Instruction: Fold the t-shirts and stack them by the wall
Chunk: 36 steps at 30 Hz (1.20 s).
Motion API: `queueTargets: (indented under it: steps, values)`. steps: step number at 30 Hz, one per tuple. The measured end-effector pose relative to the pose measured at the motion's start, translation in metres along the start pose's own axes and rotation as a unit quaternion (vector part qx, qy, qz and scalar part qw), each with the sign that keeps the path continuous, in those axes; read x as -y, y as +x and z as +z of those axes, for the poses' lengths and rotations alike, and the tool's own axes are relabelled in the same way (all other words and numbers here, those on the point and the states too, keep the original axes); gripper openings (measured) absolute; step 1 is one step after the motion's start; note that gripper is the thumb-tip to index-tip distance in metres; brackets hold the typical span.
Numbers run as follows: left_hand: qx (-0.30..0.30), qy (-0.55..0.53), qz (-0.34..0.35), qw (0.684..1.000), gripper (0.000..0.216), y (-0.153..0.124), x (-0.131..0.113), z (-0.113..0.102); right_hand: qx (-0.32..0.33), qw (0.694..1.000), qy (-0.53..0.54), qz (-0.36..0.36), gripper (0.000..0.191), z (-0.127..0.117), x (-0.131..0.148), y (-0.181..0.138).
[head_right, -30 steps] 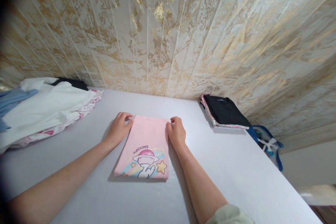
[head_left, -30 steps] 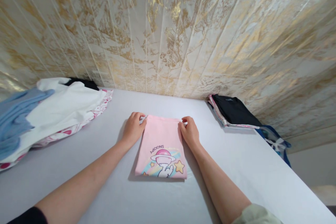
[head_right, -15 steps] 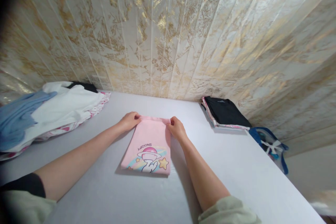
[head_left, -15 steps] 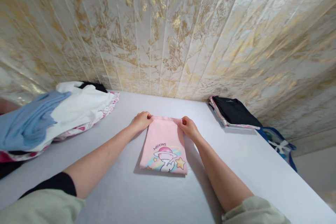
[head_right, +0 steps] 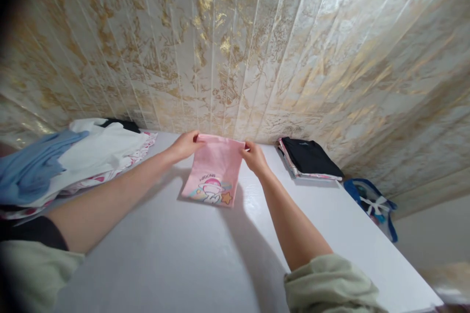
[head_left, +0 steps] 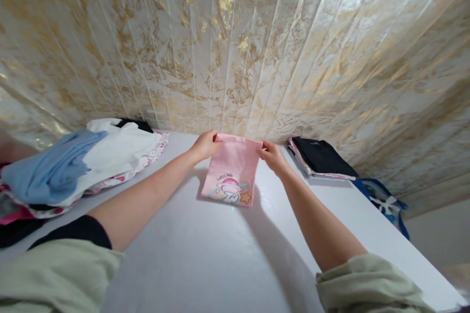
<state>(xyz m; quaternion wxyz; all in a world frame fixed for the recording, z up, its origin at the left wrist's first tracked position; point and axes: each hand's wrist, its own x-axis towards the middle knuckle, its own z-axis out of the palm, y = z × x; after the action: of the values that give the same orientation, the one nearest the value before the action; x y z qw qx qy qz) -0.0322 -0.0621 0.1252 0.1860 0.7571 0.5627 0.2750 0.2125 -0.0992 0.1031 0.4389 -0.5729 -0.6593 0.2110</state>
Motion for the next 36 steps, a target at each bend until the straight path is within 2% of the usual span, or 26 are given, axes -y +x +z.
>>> queueTargets:
  steps: [1, 3, 6, 8, 9, 12, 13, 15, 18, 21, 24, 29, 32, 36]
  values:
    - [-0.033, -0.013, 0.028, 0.999, 0.014, -0.001, -0.01, -0.012, -0.02, 0.999, -0.002, -0.033, 0.026, -0.011, 0.012, 0.002]
    - [-0.087, -0.052, 0.125, 0.987, 0.016, -0.009, -0.025, -0.032, -0.046, 0.995, -0.021, -0.082, 0.028, -0.028, 0.034, 0.0]
    - [-0.092, -0.026, 0.178, 0.979, 0.018, -0.039, -0.029, -0.042, -0.052, 0.989, -0.07, -0.123, 0.022, -0.036, 0.05, -0.027]
    - [-0.042, 0.019, 0.196, 0.979, 0.018, -0.069, -0.015, -0.032, -0.022, 0.985, -0.107, -0.137, 0.021, -0.031, 0.043, -0.059]
    - [-0.001, 0.045, 0.212, 0.976, 0.017, -0.085, -0.005, -0.024, 0.012, 0.983, -0.122, -0.139, 0.022, -0.027, 0.035, -0.077]
    - [0.148, 0.056, 0.226, 0.961, 0.01, -0.128, 0.028, -0.001, 0.168, 0.97, -0.137, -0.109, 0.028, -0.018, 0.006, -0.129]
    - [0.177, 0.047, 0.217, 0.959, 0.01, -0.138, 0.036, 0.004, 0.198, 0.966, -0.138, -0.09, 0.027, -0.017, -0.001, -0.142]
    - [0.18, 0.04, 0.191, 0.964, 0.011, -0.147, 0.045, 0.007, 0.204, 0.967, -0.142, -0.059, 0.024, -0.019, -0.009, -0.157]
    - [0.123, 0.052, 0.153, 0.979, 0.013, -0.139, 0.043, 0.005, 0.146, 0.977, -0.152, -0.044, 0.021, -0.023, -0.005, -0.152]
    - [0.095, 0.071, 0.131, 0.984, 0.012, -0.128, 0.033, 0.007, 0.126, 0.977, -0.161, -0.056, 0.022, -0.018, 0.005, -0.135]
    - [0.105, 0.078, 0.127, 0.983, 0.009, -0.128, 0.03, 0.017, 0.137, 0.972, -0.175, -0.079, 0.023, -0.002, 0.008, -0.124]
    - [0.137, 0.061, 0.142, 0.978, 0.003, -0.143, 0.044, 0.031, 0.171, 0.961, -0.194, -0.097, 0.023, 0.027, -0.004, -0.127]
    - [0.125, 0.057, 0.137, 0.981, 0.004, -0.147, 0.052, 0.035, 0.185, 0.961, -0.173, -0.106, 0.02, 0.03, -0.011, -0.131]
    - [0.088, 0.072, 0.176, 0.978, 0.008, -0.148, 0.054, 0.043, 0.136, 0.978, -0.128, -0.091, 0.022, 0.024, -0.015, -0.13]
